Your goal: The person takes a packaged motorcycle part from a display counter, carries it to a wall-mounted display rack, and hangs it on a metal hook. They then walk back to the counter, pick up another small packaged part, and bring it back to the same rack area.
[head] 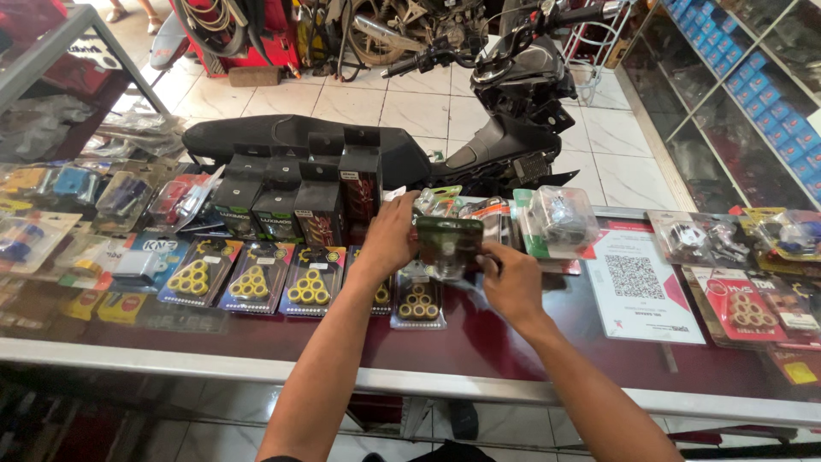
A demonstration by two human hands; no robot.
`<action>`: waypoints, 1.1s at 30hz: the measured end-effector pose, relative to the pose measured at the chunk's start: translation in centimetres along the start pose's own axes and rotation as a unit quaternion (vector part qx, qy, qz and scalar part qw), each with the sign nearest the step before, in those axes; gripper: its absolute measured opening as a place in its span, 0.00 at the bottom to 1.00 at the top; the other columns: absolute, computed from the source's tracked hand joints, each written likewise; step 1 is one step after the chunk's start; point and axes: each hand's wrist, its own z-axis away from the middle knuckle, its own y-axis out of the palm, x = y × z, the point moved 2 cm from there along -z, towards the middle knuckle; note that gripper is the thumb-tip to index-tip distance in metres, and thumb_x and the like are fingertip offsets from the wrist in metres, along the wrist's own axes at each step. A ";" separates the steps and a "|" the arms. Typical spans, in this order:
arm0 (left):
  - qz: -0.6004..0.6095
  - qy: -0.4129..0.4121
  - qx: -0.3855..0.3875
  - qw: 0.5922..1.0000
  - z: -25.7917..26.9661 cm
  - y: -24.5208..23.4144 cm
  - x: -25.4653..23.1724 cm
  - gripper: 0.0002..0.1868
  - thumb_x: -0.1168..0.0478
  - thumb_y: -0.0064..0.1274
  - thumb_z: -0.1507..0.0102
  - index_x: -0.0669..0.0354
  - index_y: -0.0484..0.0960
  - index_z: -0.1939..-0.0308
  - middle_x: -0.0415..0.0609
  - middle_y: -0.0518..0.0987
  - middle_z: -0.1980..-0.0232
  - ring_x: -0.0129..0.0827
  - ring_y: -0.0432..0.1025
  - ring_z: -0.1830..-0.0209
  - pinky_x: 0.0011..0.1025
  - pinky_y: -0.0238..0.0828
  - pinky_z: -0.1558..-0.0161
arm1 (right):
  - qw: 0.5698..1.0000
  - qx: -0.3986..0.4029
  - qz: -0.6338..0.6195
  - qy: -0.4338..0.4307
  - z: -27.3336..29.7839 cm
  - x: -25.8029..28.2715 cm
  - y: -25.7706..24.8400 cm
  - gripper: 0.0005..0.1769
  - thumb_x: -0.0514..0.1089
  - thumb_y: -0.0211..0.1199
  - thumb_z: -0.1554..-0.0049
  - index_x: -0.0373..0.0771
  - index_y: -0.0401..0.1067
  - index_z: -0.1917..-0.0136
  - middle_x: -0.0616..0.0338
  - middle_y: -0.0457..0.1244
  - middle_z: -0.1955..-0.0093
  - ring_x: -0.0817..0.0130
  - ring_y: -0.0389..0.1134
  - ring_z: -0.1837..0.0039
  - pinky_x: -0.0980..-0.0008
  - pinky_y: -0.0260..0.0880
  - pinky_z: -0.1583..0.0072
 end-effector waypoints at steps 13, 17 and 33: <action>0.146 -0.016 0.005 0.989 0.1 -4.2 -0.2 0.32 0.76 0.53 0.51 0.61 0.75 0.41 0.60 0.81 0.46 0.56 0.73 0.41 0.40 0.70 0.42 | 0.999 0.022 0.041 0.026 -1.5 1.8 3.7 0.05 0.38 0.64 0.43 0.34 0.77 0.54 0.43 0.70 0.60 0.44 0.73 0.56 0.51 0.71 0.53; 0.155 -0.048 -0.003 0.987 0.4 -4.4 0.1 0.27 0.74 0.52 0.46 0.62 0.74 0.42 0.60 0.82 0.49 0.54 0.76 0.44 0.41 0.71 0.43 | 0.999 0.011 0.037 0.028 -1.6 1.6 4.9 0.05 0.37 0.64 0.44 0.34 0.78 0.54 0.42 0.70 0.60 0.43 0.73 0.55 0.51 0.72 0.51; 0.111 -0.107 -0.005 0.988 0.5 -3.0 0.5 0.13 0.65 0.57 0.39 0.66 0.80 0.52 0.65 0.82 0.56 0.61 0.76 0.51 0.47 0.72 0.52 | 0.998 0.052 0.046 -0.008 1.3 2.7 3.0 0.11 0.40 0.65 0.45 0.37 0.76 0.49 0.49 0.72 0.53 0.49 0.75 0.51 0.54 0.74 0.49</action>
